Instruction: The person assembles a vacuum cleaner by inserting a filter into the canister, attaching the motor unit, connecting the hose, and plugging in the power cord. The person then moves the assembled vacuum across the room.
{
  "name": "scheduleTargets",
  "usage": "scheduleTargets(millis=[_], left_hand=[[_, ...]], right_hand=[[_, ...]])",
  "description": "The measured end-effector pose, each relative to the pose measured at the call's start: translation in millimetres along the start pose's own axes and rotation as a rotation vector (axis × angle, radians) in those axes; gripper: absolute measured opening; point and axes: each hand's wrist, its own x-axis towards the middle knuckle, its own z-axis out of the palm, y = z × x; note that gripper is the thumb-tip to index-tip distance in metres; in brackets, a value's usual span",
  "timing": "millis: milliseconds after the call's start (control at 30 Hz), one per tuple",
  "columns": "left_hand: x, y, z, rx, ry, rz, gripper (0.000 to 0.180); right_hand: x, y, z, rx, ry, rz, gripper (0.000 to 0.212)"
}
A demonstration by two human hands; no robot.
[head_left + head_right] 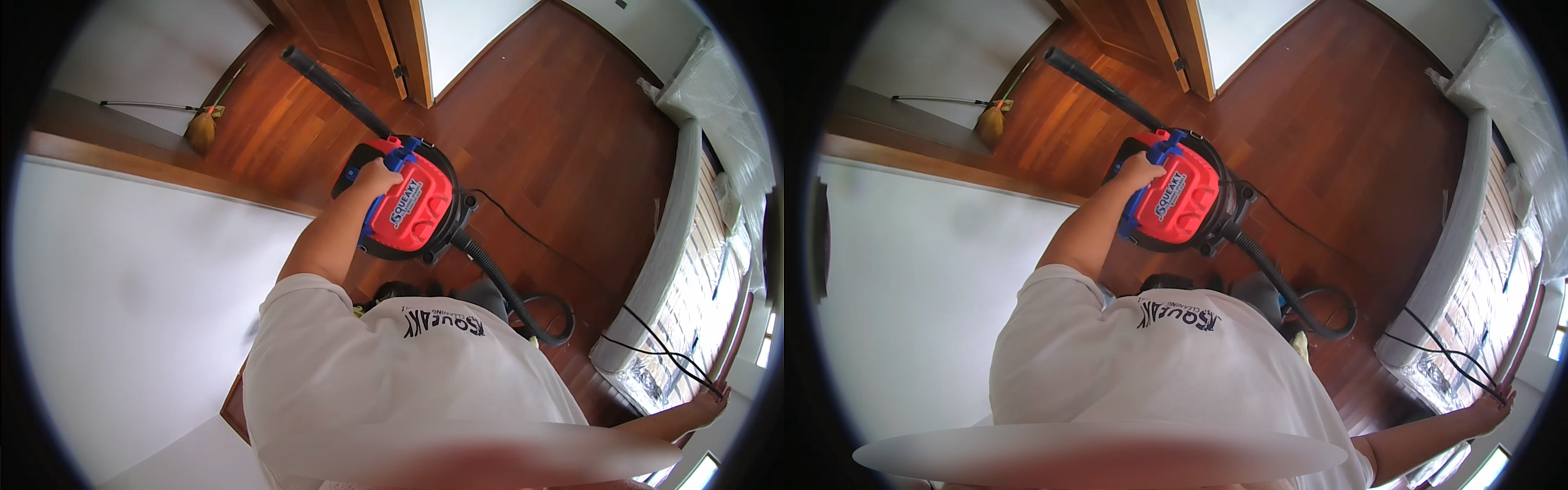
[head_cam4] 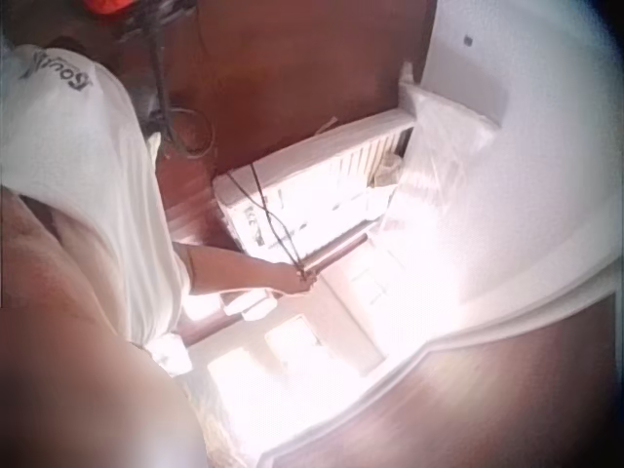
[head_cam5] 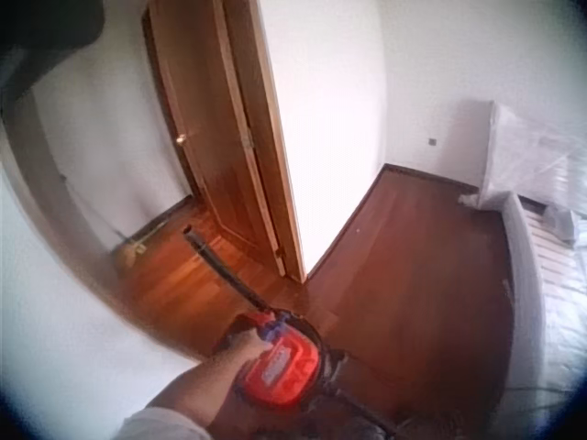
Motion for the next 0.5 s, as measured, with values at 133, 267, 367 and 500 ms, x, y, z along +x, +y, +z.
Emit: scheduleTargets(millis=[133, 267, 367, 500], left_hand=[[19, -13, 15, -0.066, 0.036, -0.057, 0.038], [34, -21, 28, -0.017, 0.094, -0.103, 0.04], [25, -23, 31, 0.002, 0.129, -0.1, 0.044], [24, -39, 49, -0.087, 0.125, -0.136, 0.046]], right_hand=[[0, 79, -9, 0.076, -0.055, -0.003, 0.033], [14, 185, 5, 0.167, -0.094, 0.096, 0.034], [41, 244, 5, 0.28, -0.248, 0.348, 0.03], [59, 290, 7, 0.384, -0.239, 0.54, 0.023]])
